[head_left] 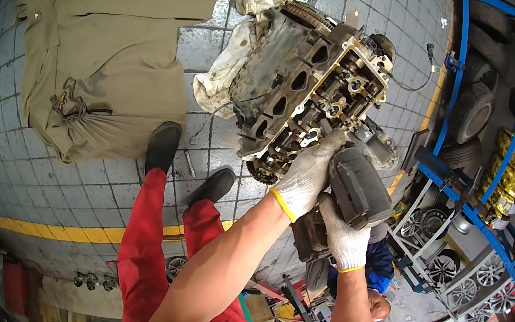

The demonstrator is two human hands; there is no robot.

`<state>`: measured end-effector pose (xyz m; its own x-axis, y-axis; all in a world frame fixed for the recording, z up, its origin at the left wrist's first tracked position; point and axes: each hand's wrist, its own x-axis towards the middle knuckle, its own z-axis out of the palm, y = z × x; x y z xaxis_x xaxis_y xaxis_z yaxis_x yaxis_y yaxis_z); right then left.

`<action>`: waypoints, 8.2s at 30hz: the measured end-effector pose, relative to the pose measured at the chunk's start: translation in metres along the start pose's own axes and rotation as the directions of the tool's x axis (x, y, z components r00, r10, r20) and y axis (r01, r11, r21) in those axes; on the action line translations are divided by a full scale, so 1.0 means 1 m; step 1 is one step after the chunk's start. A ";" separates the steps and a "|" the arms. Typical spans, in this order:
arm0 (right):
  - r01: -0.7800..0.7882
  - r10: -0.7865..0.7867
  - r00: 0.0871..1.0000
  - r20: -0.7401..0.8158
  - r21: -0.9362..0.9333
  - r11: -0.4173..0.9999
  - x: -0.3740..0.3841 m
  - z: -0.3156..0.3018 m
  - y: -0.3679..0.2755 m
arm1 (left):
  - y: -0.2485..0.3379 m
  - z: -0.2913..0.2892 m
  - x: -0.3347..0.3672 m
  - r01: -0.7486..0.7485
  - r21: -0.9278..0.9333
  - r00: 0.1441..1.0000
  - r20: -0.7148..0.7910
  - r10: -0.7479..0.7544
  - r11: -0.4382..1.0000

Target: The person uses a cordless impact wrench to remove bolts from a cylinder head, then removes the camshaft and other internal components by hand, placing them on a cloth on the floor. The person continues to remove additional parts from the cylinder head and organizes them on the cloth.

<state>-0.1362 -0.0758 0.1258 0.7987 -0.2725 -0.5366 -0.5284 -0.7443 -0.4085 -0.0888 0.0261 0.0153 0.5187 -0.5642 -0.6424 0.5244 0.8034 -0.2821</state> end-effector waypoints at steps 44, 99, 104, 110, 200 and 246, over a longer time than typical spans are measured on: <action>0.425 -0.386 0.901 0.199 -0.217 0.879 0.008 0.032 0.037 | -0.005 -0.055 -0.001 0.118 -0.283 0.993 0.017 -0.118 0.952; -0.001 -0.004 0.999 0.038 0.136 0.991 -0.014 0.038 0.051 | -0.013 -0.046 0.017 0.194 0.024 0.977 -0.091 -0.191 0.981; 0.082 -0.055 0.970 0.236 -0.108 0.991 0.006 0.001 0.051 | -0.020 -0.043 0.017 0.135 -0.150 0.988 -0.054 -0.144 0.979; 0.271 -0.201 0.915 0.350 -0.164 0.949 0.034 -0.028 0.064 | -0.029 -0.059 0.024 0.146 -0.240 0.987 0.101 -0.125 0.960; 0.240 -0.233 0.964 0.131 -0.044 0.970 -0.048 0.055 0.102 | -0.038 -0.089 -0.017 0.177 -0.109 0.972 -0.137 -0.191 0.978; -0.188 0.180 0.981 -0.073 -0.133 0.973 -0.262 0.172 0.355 | -0.136 -0.147 -0.077 0.186 0.893 0.967 -0.092 -0.238 0.410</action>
<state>-0.5827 -0.1642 -0.0057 0.7096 -0.4458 -0.5457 -0.6263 -0.7539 -0.1986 -0.2992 -0.0117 -0.0020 0.3146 -0.7192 -0.6195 0.9143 0.0542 0.4013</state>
